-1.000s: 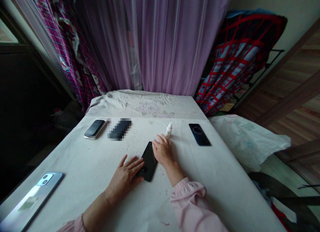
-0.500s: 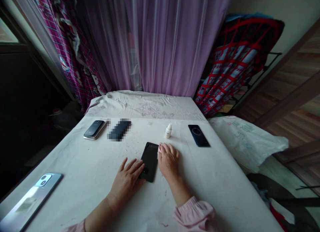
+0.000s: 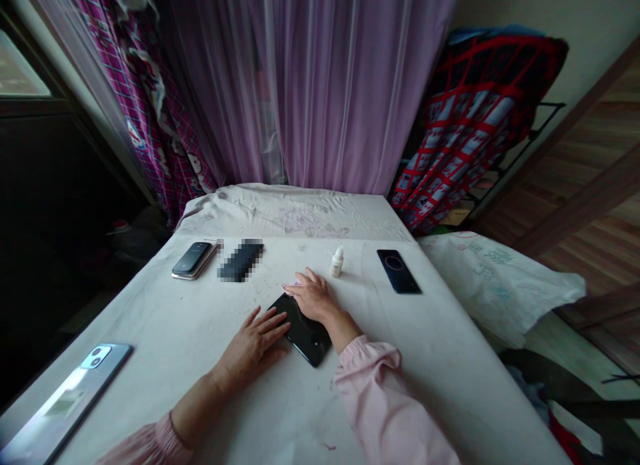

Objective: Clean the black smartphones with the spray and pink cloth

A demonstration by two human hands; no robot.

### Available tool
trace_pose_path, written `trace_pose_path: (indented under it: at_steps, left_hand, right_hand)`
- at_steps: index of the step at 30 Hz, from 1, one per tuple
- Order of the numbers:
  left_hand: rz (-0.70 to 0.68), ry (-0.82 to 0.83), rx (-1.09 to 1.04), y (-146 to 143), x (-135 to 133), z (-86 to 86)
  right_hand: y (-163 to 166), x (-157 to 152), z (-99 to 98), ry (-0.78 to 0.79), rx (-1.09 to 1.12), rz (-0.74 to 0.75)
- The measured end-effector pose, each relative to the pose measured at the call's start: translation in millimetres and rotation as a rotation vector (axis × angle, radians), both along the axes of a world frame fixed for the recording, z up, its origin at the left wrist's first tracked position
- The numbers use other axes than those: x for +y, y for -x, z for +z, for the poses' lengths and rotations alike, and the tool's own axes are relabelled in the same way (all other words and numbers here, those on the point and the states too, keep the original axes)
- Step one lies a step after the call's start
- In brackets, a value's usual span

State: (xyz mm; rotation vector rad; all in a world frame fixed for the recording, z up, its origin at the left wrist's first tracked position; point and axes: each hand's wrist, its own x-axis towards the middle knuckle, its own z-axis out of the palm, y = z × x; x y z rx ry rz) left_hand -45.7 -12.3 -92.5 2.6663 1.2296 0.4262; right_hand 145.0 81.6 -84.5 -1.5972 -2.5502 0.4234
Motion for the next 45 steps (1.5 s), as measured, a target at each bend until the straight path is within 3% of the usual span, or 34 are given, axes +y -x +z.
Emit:
trace_pose_path:
  at_steps: [3,7,12,16,19,22,26,29,32,37,41,45]
  left_hand:
    - [0.036,-0.014,-0.02,2,1,-2.6]
    - [0.096,-0.05,-0.036,-6,-1,-6.4]
    - [0.12,-0.049,-0.033,-9,-1,-8.4]
    - [0.109,-0.029,-0.018,-9,0,1.2]
    - [0.045,0.021,0.041,-10,11,16.5]
    - [-0.032,0.028,0.119,-9,33,28.1]
    - [-0.15,0.055,0.19,-6,61,28.3]
    - [-0.163,0.061,0.162,-3,68,24.1]
    - [-0.075,0.031,0.117,-1,59,20.2]
    - [0.225,-0.044,-0.099,4,30,4.0]
    - [0.344,-0.082,-0.266,3,8,-6.9]
    - [0.342,-0.066,-0.366,0,-2,-5.5]
  right_hand:
    - [7,-1,4.3,-0.009,0.009,0.098]
    - [-1,-14,7.9,-0.097,0.032,0.124]
    - [-40,-53,0.9,-0.177,0.079,0.018]
    - [-80,-89,-14.3,-0.223,0.189,-0.092]
    - [-100,-109,-23.7,-0.25,0.411,-0.192]
    - [-105,-117,-23.5,-0.139,0.763,-0.367]
    - [-94,-113,-11.6,0.095,1.249,-0.737]
    - [-86,-108,-5.2,0.179,1.447,-0.801]
    - [-82,-106,-6.3,0.207,1.481,-0.793]
    - [-80,-106,-9.1,0.148,1.457,-0.753]
    - [-65,-100,3.5,-0.063,1.293,-0.678]
    - [-37,-93,15.3,-0.397,0.934,-0.431]
